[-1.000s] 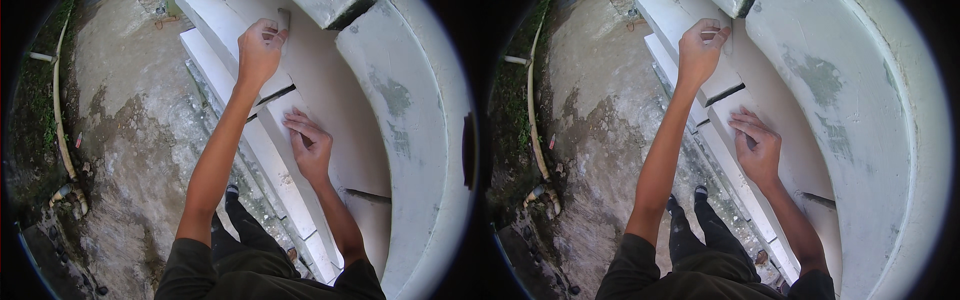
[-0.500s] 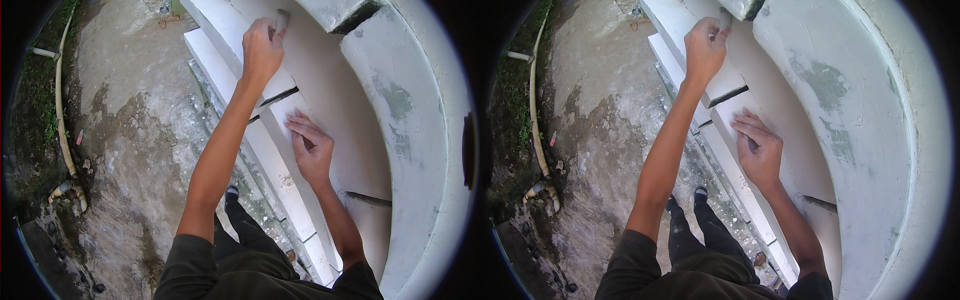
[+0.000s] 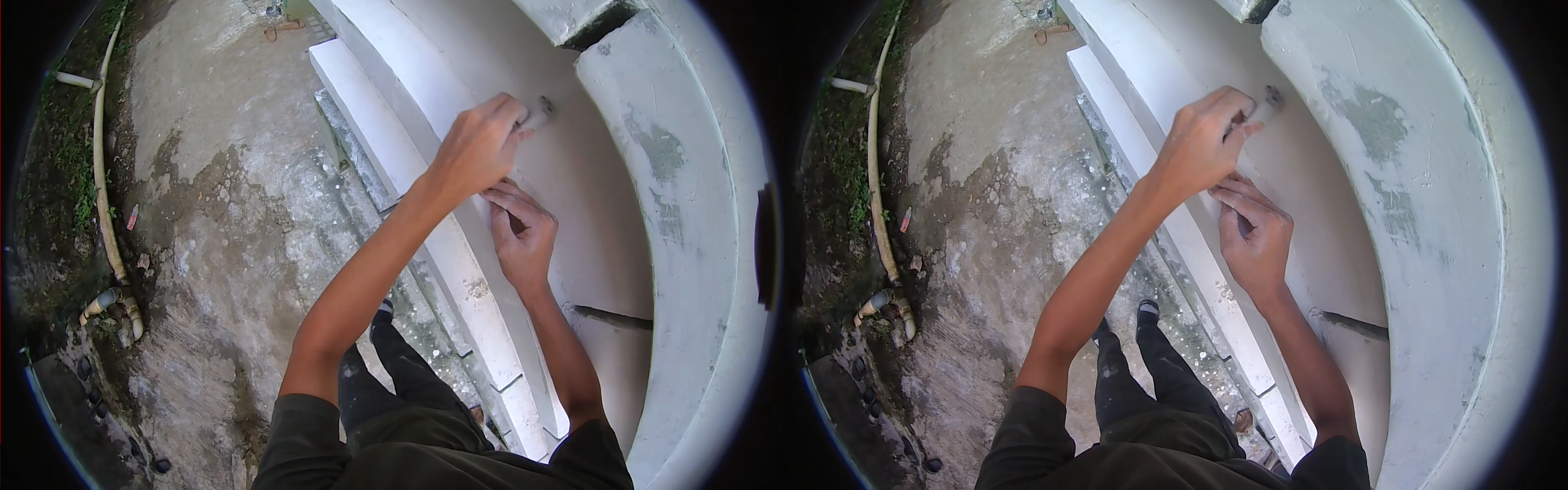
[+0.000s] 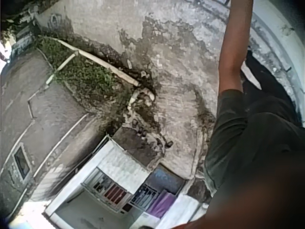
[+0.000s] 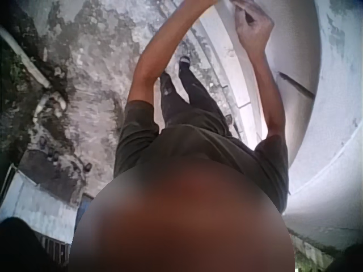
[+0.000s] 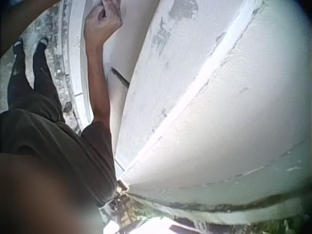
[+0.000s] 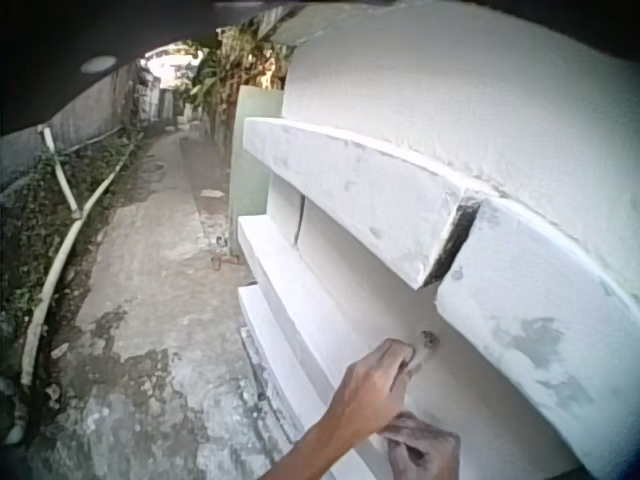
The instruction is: Apply filler or plaster to cracks in a white wall using a small tool and wiping with a cloth.
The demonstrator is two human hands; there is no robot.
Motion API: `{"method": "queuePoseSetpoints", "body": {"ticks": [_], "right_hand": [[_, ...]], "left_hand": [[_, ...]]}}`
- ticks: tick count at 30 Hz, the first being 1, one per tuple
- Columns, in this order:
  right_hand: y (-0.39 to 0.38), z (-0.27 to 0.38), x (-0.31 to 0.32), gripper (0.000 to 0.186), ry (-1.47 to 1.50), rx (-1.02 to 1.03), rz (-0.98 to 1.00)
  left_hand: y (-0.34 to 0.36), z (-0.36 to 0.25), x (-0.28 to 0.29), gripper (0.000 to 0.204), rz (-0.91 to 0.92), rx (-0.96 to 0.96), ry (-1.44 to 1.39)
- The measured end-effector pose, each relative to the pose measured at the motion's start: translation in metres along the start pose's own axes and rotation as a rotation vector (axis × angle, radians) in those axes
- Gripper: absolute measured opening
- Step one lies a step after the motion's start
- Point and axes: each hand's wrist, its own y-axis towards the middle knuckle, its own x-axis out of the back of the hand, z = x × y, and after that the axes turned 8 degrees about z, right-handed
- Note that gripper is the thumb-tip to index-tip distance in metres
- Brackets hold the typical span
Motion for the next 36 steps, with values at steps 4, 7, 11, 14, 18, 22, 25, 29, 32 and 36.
{"method": "queuePoseSetpoints", "body": {"ticks": [4,7,11,14,18,22,25,29,32,36], "right_hand": [[-0.010,0.017,0.007,0.027,0.013,-0.254,0.175],[-0.041,0.018,0.021,0.042,-0.322,0.109,0.278],[-0.068,0.012,0.041,0.056,-0.406,0.009,0.330],[-0.077,0.001,0.054,0.058,-0.420,-0.007,0.317],[-0.074,0.004,0.047,0.060,-0.374,0.014,0.327],[-0.070,0.007,0.039,0.058,-0.357,-0.020,0.327],[-0.076,0.004,0.050,0.056,-0.411,0.002,0.319],[-0.077,0.002,0.055,0.057,-0.305,-0.278,0.534],[-0.076,-0.002,0.044,0.056,-0.385,0.035,0.325],[-0.071,-0.001,0.041,0.054,-0.392,0.108,0.284]], "left_hand": [[0.005,0.002,-0.005,0.013,-0.106,-0.079,-0.088],[0.052,0.023,0.033,0.012,-0.263,0.074,0.043],[0.029,0.006,0.005,0.013,-0.255,-0.118,0.058],[-0.005,-0.043,-0.042,0.014,-0.084,-0.311,-0.034],[0.036,-0.015,-0.009,0.008,-0.251,-0.147,-0.018],[0.050,-0.009,0.000,0.008,-0.320,-0.090,0.092],[0.000,-0.056,-0.045,0.015,-0.205,-0.366,0.048],[-0.021,-0.065,-0.056,0.019,-0.096,-0.340,0.013],[0.010,-0.038,-0.030,0.013,-0.305,-0.222,0.131],[0.015,-0.027,-0.023,0.009,-0.360,-0.186,0.203]]}}
